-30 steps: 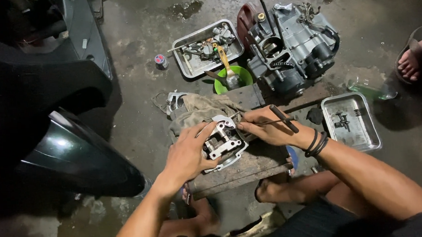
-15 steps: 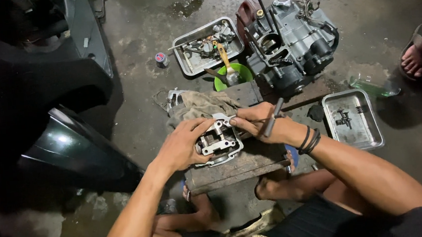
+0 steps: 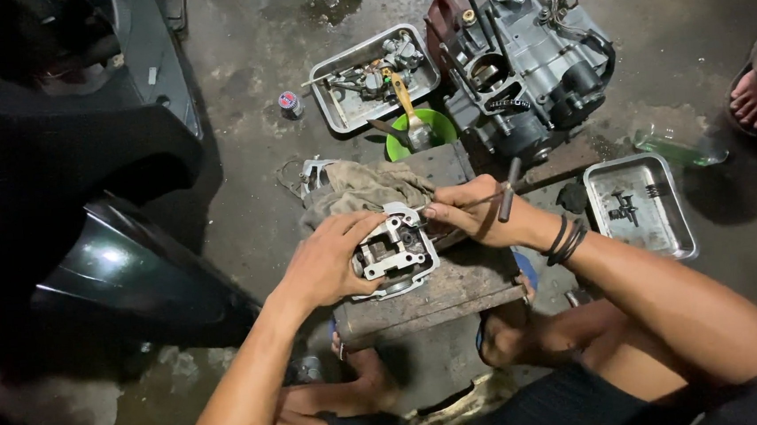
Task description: The person uses a T-handle wrench to tighten bolts on a metallic engine component resting on a cloth. They rotate the part to access different sides and continue tightening the fasteners.
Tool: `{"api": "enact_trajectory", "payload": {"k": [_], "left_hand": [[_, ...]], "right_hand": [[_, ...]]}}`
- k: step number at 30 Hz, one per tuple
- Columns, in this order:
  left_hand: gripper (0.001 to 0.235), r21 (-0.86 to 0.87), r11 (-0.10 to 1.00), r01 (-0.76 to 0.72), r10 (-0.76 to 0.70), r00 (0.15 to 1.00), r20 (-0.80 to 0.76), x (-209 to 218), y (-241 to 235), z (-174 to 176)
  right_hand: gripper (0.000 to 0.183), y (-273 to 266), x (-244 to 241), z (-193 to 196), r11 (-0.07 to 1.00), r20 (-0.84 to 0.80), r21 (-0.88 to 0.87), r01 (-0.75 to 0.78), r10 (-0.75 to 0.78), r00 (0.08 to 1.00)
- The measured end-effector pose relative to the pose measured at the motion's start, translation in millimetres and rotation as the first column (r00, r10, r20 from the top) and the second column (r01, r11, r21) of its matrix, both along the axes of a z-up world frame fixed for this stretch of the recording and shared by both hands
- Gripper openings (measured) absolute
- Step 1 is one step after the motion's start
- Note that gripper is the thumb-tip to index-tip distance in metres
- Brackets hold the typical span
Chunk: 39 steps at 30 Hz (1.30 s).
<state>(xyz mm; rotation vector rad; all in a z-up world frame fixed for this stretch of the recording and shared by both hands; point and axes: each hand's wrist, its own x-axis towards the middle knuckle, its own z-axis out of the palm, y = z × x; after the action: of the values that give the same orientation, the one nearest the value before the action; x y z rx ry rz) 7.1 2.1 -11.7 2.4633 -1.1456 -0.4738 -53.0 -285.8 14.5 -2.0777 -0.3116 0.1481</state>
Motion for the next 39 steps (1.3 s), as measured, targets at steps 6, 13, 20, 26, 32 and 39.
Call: {"api": "enact_trajectory", "payload": {"k": [6, 13, 20, 26, 32, 39], "left_hand": [[0.088, 0.006, 1.000, 0.007, -0.006, 0.999, -0.031, 2, -2, 5], [0.089, -0.009, 1.000, 0.016, -0.016, 1.000, -0.001, 2, -1, 5], [0.087, 0.000, 1.000, 0.017, -0.017, 1.000, -0.001, 1, -3, 4], [0.087, 0.027, 1.000, 0.008, -0.008, 1.000, 0.003, 2, -3, 4], [0.088, 0.038, 0.999, 0.012, -0.012, 1.000, 0.002, 2, -1, 3], [0.089, 0.040, 0.999, 0.004, -0.005, 1.000, 0.003, 3, -3, 4]], "right_hand": [[0.039, 2, 3, -24, 0.992, 0.203, -0.064, -0.108, 0.119, 0.972], [0.042, -2, 10, 0, 0.980, 0.183, -0.090, -0.175, 0.189, 0.965], [0.043, -4, 9, -4, 0.979, 0.185, -0.094, -0.184, 0.198, 0.963], [0.037, 1, 9, -18, 0.989, 0.172, -0.073, -0.129, 0.140, 0.975], [0.040, 4, 9, -9, 0.985, 0.140, -0.103, -0.138, 0.152, 0.978], [0.038, 1, 12, -10, 0.975, 0.047, -0.170, -0.144, 0.154, 0.987]]}}
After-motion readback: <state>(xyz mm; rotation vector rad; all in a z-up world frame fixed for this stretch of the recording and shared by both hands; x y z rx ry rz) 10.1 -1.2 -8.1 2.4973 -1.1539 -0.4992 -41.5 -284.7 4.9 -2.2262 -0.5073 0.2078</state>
